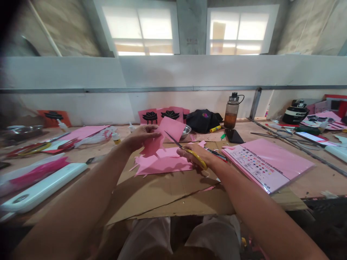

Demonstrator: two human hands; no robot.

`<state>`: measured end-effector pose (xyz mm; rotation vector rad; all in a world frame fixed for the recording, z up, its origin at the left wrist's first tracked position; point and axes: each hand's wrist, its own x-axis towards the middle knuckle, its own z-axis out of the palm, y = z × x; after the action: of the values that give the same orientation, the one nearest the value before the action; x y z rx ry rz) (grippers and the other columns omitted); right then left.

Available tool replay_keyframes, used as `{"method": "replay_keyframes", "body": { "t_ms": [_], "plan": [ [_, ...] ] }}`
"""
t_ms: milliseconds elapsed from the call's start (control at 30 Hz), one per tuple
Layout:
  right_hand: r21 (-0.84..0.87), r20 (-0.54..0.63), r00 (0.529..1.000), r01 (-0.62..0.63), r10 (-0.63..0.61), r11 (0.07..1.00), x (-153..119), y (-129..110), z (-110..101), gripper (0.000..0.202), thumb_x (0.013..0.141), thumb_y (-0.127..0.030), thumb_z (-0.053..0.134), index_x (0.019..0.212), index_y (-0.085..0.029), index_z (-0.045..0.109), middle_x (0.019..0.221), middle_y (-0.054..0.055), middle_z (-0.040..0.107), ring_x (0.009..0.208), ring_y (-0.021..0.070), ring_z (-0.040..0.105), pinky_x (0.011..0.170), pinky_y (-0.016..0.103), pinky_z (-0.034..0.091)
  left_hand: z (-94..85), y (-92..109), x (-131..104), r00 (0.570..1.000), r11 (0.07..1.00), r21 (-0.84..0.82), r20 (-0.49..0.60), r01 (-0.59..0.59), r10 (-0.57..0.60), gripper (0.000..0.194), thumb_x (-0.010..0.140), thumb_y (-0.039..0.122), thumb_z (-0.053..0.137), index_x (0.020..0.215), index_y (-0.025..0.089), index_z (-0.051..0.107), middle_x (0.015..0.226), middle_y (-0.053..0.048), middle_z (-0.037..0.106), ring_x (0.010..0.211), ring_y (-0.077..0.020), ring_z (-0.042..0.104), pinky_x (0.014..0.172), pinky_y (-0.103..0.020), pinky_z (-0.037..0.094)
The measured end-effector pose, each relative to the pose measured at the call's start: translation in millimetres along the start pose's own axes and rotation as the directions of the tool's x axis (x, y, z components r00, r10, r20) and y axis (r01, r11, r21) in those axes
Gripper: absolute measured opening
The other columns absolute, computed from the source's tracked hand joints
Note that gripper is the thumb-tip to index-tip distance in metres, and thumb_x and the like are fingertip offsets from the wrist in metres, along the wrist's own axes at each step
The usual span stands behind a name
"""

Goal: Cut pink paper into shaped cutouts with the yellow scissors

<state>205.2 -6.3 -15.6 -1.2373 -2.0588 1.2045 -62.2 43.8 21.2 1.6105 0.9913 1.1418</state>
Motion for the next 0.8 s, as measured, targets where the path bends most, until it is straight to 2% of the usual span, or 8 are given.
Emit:
{"method": "replay_keyframes", "body": {
  "t_ms": [300,467,633,800],
  "plan": [
    [-0.021,0.020,1.000,-0.015,0.015,1.000,0.3,0.8,0.4,0.049,0.088,-0.068,0.051,0.102,-0.022,0.052,0.058,-0.007,0.047,0.040,0.0096,0.045,0.035,0.021,0.037,-1.1,1.1,-0.9,0.999,1.000,0.009,0.028,0.016,-0.016,0.023,0.062,0.030,0.086,0.076,0.017,0.073,0.068,-0.004,0.065,0.053,-0.0116,0.055,0.047,-0.020,0.039],
    [-0.103,0.019,0.999,0.050,-0.048,0.993,-2.9,-4.6,-1.7,0.045,0.092,-0.063,0.047,0.098,-0.019,0.053,0.055,-0.007,0.044,0.039,0.0072,0.039,0.040,0.020,0.032,-4.3,-1.8,1.3,0.999,0.999,0.049,0.035,-0.003,0.002,0.023,0.062,0.032,0.085,0.074,0.018,0.073,0.069,-0.003,0.065,0.053,-0.0116,0.056,0.047,-0.020,0.040],
    [-0.099,0.021,0.994,0.106,-0.104,0.989,-3.1,-3.7,-1.2,0.043,0.089,-0.062,0.053,0.087,-0.019,0.053,0.055,-0.006,0.045,0.043,0.0073,0.039,0.043,0.020,0.031,-7.7,-6.3,4.9,0.996,0.996,0.079,0.076,-0.047,0.041,0.023,0.064,0.035,0.084,0.075,0.019,0.074,0.071,-0.004,0.067,0.056,-0.0130,0.058,0.048,-0.021,0.043],
    [-0.069,0.014,0.998,0.062,-0.061,0.996,-3.8,-4.8,0.0,0.044,0.090,-0.064,0.050,0.088,-0.019,0.053,0.058,-0.006,0.045,0.041,0.0070,0.040,0.040,0.020,0.034,-7.9,-5.0,4.2,0.992,0.999,0.043,0.122,-0.032,0.026,0.023,0.063,0.035,0.084,0.074,0.019,0.074,0.069,-0.006,0.067,0.055,-0.0140,0.056,0.047,-0.022,0.043]
  ]
}}
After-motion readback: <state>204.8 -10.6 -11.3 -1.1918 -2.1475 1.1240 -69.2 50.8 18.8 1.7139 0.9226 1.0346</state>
